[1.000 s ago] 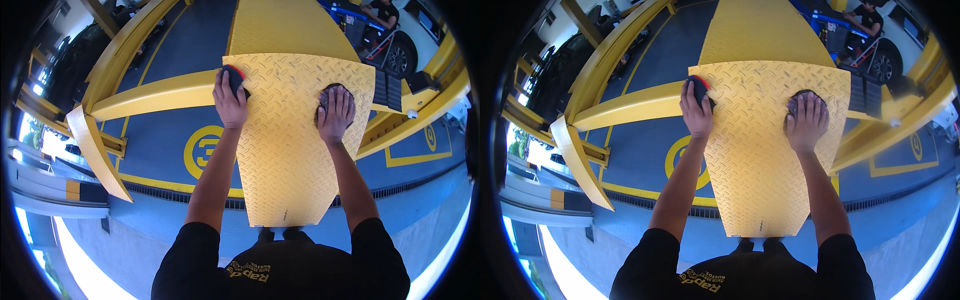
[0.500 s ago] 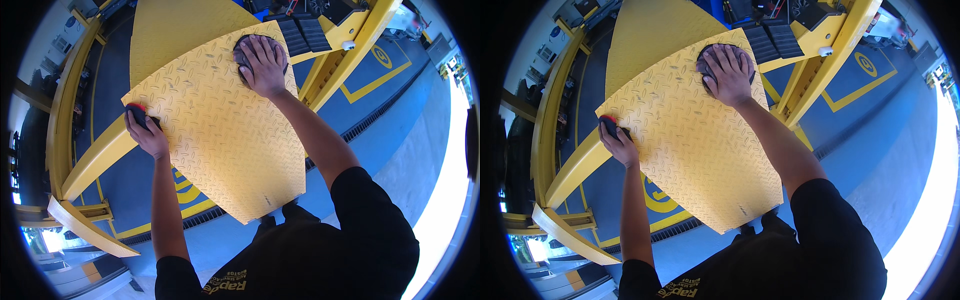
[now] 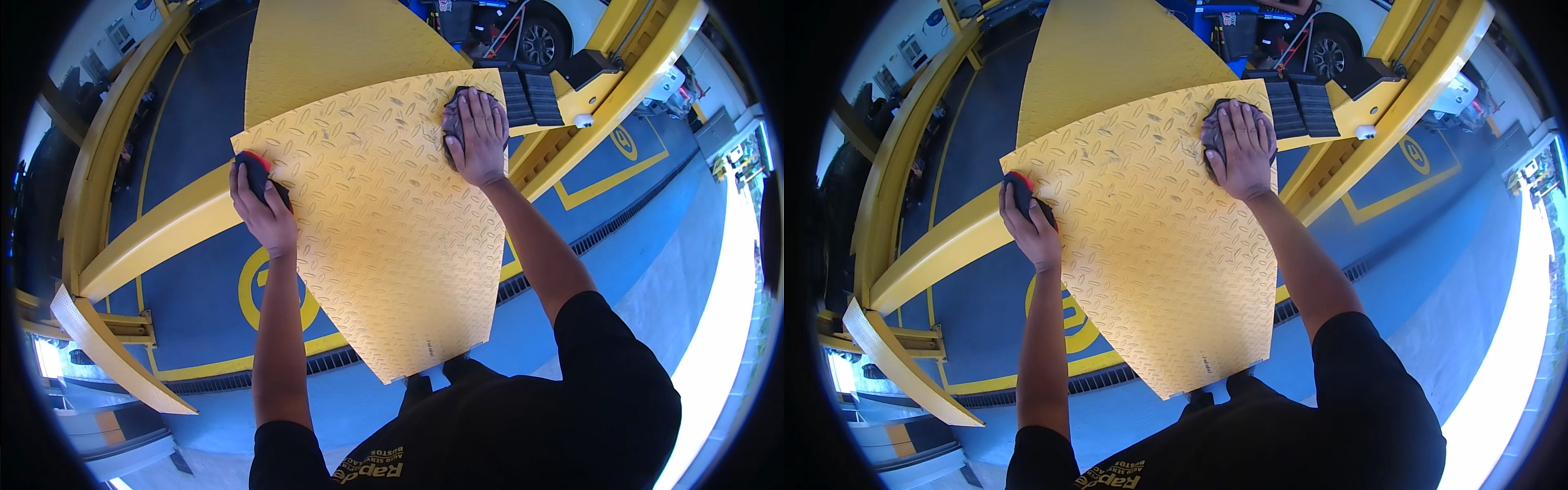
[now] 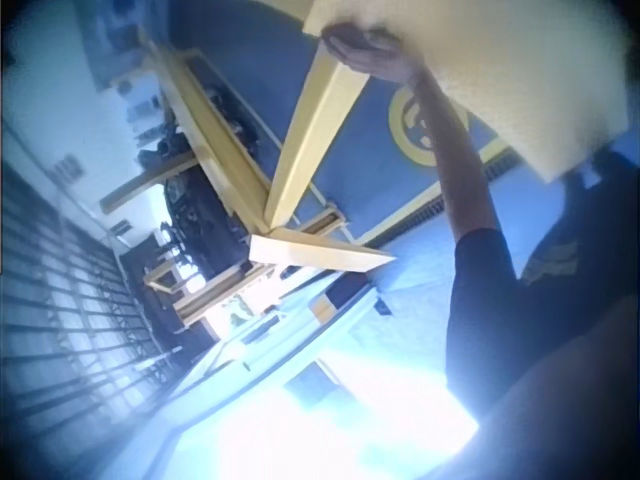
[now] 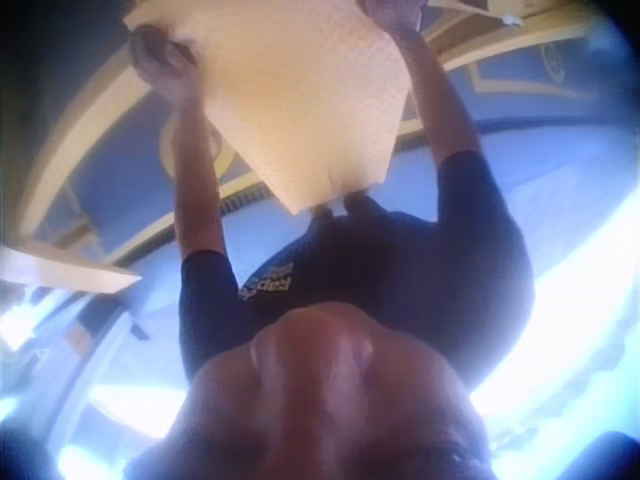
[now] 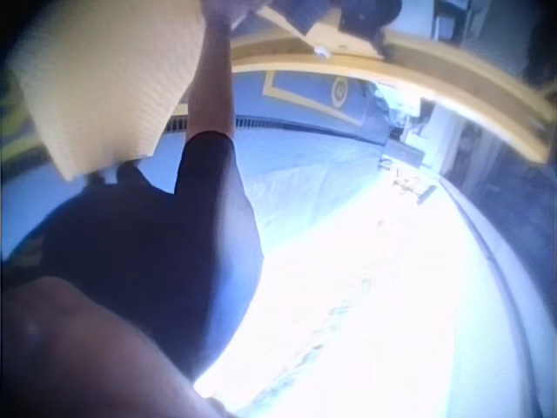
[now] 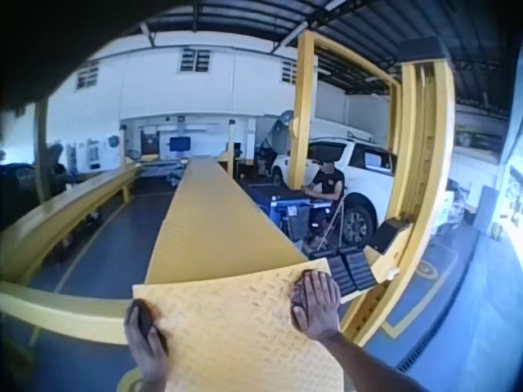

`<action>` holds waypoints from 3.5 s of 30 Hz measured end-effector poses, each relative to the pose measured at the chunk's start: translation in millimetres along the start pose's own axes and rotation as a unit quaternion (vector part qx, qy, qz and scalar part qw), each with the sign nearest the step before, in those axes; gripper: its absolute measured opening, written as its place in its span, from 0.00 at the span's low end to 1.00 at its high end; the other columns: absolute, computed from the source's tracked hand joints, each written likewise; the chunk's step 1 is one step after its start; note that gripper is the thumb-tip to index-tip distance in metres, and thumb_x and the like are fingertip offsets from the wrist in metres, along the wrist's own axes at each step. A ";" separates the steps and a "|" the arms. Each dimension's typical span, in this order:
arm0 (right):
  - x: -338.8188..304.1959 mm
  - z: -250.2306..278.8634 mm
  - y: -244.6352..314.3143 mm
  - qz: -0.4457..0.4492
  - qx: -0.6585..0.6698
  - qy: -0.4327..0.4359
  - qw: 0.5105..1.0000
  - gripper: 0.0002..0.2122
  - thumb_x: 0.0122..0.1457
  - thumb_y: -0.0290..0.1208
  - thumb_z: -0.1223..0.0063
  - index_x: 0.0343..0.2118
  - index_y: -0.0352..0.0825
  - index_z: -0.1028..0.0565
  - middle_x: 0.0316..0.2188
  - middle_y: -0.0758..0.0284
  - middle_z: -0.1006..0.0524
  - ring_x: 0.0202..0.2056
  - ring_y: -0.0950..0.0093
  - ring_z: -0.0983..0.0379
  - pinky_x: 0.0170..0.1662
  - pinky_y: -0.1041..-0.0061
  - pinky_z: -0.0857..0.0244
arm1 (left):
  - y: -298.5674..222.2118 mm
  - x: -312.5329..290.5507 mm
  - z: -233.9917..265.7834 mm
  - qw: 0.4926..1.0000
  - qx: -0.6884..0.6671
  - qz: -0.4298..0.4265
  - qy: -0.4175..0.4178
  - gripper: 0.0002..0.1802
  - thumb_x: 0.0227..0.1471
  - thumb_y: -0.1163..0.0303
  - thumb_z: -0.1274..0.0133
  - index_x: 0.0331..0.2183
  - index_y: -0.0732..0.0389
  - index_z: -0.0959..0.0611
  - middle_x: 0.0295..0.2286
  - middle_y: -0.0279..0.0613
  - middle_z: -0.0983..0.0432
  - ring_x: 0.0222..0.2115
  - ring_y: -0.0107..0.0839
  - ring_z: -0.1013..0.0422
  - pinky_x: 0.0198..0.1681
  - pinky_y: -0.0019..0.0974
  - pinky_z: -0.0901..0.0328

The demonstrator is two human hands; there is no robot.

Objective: The person wipes a yellow metal car lift platform and its surrounding beams using two cloths. They clean flat surfaces, textured diamond-plate sections, and vertical supports, moving around the lift to reach different areas.

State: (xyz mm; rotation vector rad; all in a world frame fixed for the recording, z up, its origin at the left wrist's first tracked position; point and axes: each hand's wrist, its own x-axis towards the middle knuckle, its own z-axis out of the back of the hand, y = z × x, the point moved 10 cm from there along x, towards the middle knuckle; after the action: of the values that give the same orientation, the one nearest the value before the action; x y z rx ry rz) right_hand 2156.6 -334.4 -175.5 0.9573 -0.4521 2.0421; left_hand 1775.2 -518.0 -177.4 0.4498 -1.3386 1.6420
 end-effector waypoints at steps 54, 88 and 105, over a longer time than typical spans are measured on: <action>26.3 -42.4 285.6 0.133 0.116 0.003 0.984 0.29 0.68 0.51 0.53 0.70 0.47 0.31 0.74 0.72 0.38 0.76 0.66 0.51 0.76 0.54 0.65 | 7.5 138.0 7.9 0.958 -0.237 0.156 -0.030 0.24 0.68 0.64 0.56 0.59 0.64 0.22 0.39 0.38 0.24 0.38 0.28 0.28 0.46 0.34 0.32; 0.8 -59.8 363.7 -0.109 0.037 0.032 0.993 0.30 0.68 0.47 0.51 0.72 0.48 0.34 0.76 0.61 0.43 0.77 0.55 0.53 0.75 0.44 0.62 | 28.0 135.8 13.8 0.943 -0.271 0.024 0.191 0.23 0.68 0.62 0.55 0.60 0.57 0.21 0.60 0.50 0.28 0.61 0.52 0.34 0.67 0.50 0.42; 55.7 -52.9 356.8 -0.167 0.017 -0.013 0.986 0.30 0.61 0.36 0.47 0.68 0.40 0.30 0.76 0.55 0.44 0.76 0.52 0.50 0.74 0.41 0.58 | 18.0 127.7 -70.6 0.818 -0.415 0.227 0.326 0.25 0.67 0.56 0.52 0.53 0.66 0.17 0.38 0.40 0.20 0.37 0.29 0.28 0.45 0.33 0.32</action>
State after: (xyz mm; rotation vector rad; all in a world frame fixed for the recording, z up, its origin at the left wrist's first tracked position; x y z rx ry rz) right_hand 1825.9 -488.1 -160.3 1.0079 -0.2507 1.7411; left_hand 1716.2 -399.0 -114.5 -0.9424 -1.4927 1.1870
